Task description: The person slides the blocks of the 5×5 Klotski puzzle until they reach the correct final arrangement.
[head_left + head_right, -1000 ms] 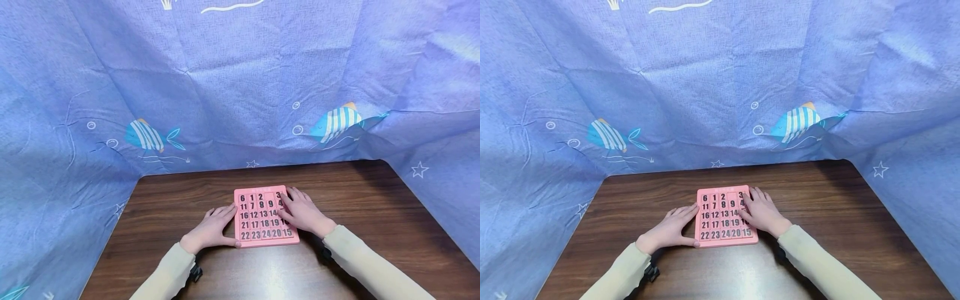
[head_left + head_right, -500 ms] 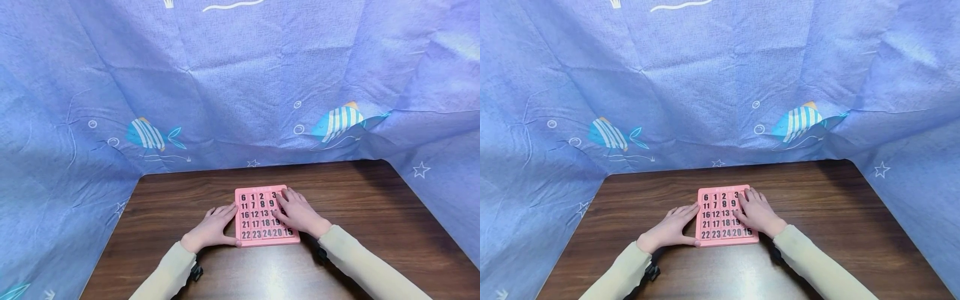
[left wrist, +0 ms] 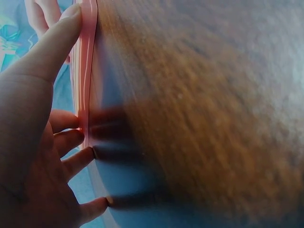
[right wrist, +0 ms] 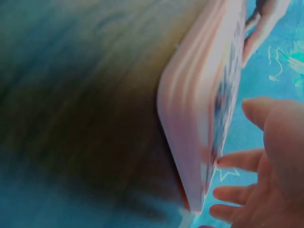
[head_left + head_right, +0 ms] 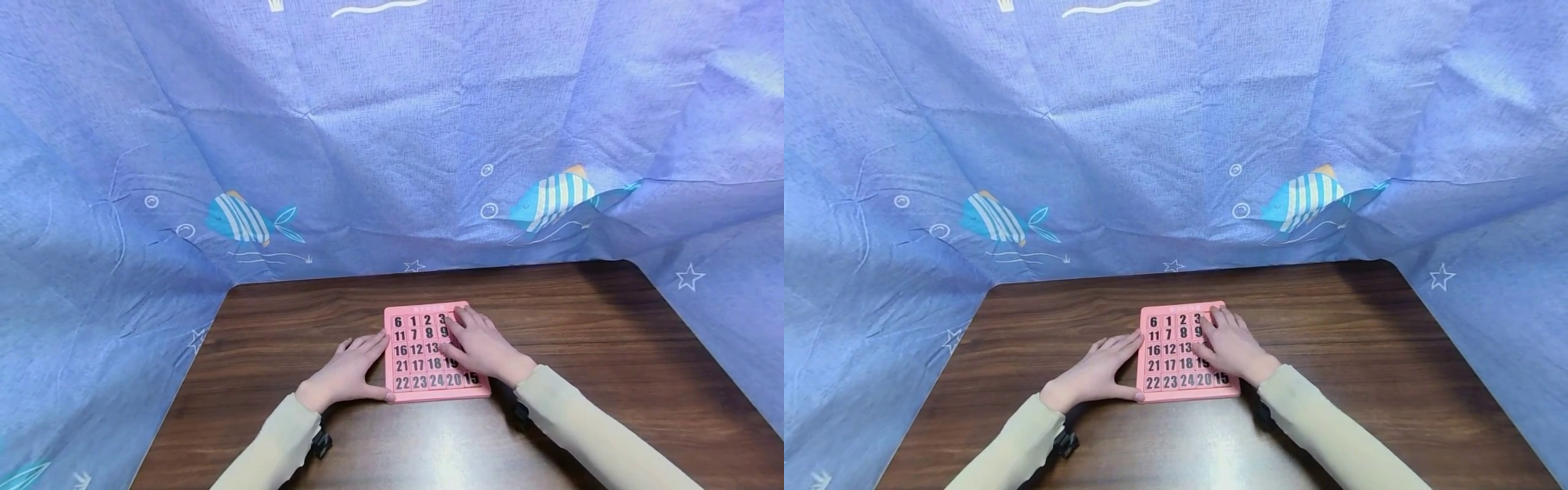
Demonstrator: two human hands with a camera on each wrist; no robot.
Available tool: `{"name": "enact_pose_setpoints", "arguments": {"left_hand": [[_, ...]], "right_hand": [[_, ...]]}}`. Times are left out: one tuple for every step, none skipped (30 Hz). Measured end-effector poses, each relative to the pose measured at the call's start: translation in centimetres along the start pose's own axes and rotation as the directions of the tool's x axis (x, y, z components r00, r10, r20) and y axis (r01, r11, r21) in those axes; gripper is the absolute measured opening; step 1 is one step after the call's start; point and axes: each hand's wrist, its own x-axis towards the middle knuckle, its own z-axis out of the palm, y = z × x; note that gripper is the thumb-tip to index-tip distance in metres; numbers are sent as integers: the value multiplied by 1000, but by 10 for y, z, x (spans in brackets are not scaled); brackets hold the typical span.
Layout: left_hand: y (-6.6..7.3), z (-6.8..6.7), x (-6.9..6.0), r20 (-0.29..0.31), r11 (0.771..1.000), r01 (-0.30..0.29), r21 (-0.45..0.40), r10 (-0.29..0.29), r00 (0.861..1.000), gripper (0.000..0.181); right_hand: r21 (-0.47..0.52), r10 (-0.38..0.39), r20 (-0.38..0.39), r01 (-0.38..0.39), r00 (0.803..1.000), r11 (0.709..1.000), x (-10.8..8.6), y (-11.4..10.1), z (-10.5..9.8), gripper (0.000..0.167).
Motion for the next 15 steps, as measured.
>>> {"name": "enact_pose_setpoints", "arguments": {"left_hand": [[0, 0, 0, 0, 1000, -1, -2, 1, 1000, 114], [0, 0, 0, 1, 1000, -2, -3, 2, 1000, 114], [0, 0, 0, 2, 1000, -1, -2, 1, 1000, 114], [0, 0, 0, 4, 1000, 0, -3, 0, 1000, 114], [0, 0, 0, 6, 1000, 2, -3, -2, 1000, 114], [0, 0, 0, 7, 1000, 3, -1, -3, 1000, 114], [0, 0, -1, 8, 1000, 4, 0, -4, 1000, 114], [0, 0, -1, 9, 1000, 4, 2, -4, 1000, 114], [0, 0, -1, 8, 1000, 5, 3, -5, 1000, 114], [0, 0, -1, 7, 1000, 4, 3, -4, 1000, 114], [0, 0, -1, 6, 1000, 3, 5, -3, 1000, 114], [0, 0, -1, 4, 1000, 2, 5, -2, 1000, 114], [0, -1, -1, 3, 1000, 2, 6, -2, 1000, 114], [0, -1, 0, 3, 1000, 1, 5, -1, 1000, 114], [1, -1, 0, 3, 1000, 1, 3, -1, 1000, 114]], "right_hand": [[10, 2, 0, -2, 1000, 1000, -1, 1, -1, 64], [17, 3, -1, -3, 1000, 1000, -3, 2, -2, 62], [25, 0, -3, 0, 1000, 1000, -6, 4, -3, 61], [31, -2, -4, 2, 1000, 1000, -9, 5, -3, 60], [37, -8, -8, 8, 1000, 999, -12, 6, -4, 59], [40, -13, -12, 13, 1000, 999, -15, 8, -5, 59], [45, -20, -19, 21, 1000, 999, -18, 9, -5, 58], [45, -32, -31, 33, 999, 998, -22, 9, -6, 57], [51, -39, -40, 41, 998, 998, -25, 10, -6, 56], [55, -45, -48, 47, 998, 997, -28, 11, -7, 56], [57, -48, -52, 51, 998, 997, -31, 11, -7, 56], [54, -49, -53, 51, 997, 997, -33, 12, -8, 56], [51, -50, -53, 52, 997, 997, -35, 12, -8, 56], [45, -49, -51, 52, 997, 998, -37, 13, -9, 55], [42, -45, -46, 47, 998, 998, -38, 13, -9, 55]]}}
